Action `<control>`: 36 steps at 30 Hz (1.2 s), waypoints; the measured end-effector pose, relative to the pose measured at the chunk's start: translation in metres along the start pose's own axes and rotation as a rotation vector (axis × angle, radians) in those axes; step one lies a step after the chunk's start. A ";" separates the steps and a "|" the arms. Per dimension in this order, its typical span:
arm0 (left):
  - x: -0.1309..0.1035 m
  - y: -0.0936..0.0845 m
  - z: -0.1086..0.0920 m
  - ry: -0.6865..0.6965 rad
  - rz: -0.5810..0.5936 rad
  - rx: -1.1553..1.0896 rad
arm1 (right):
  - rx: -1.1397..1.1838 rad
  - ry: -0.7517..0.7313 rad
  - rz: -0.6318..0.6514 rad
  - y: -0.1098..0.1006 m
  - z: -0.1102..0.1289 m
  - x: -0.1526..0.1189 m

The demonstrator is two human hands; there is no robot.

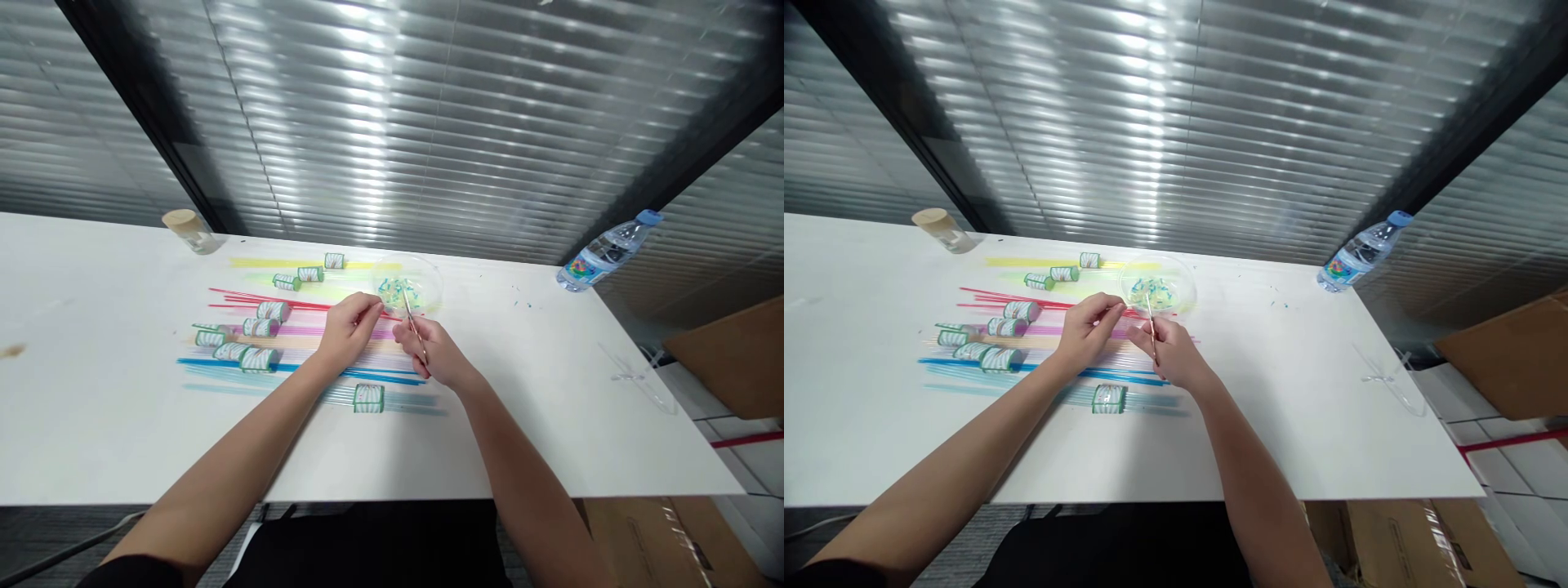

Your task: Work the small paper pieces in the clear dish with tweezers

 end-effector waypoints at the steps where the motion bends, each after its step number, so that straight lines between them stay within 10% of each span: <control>1: 0.000 0.000 0.000 0.003 0.005 -0.002 | 0.005 0.002 0.001 0.000 0.000 0.000; 36: 0.000 -0.003 0.005 -0.023 -0.043 0.025 | 0.000 0.045 -0.064 -0.007 -0.002 0.000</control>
Point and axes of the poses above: each hand's wrist, its own x-axis towards the middle knuckle, its own y-axis out of the palm, z = x × y, the point moved 8 cm from there along x, towards the middle knuckle, and after that the axes turned 10 degrees about -x, right-handed, at the moved point
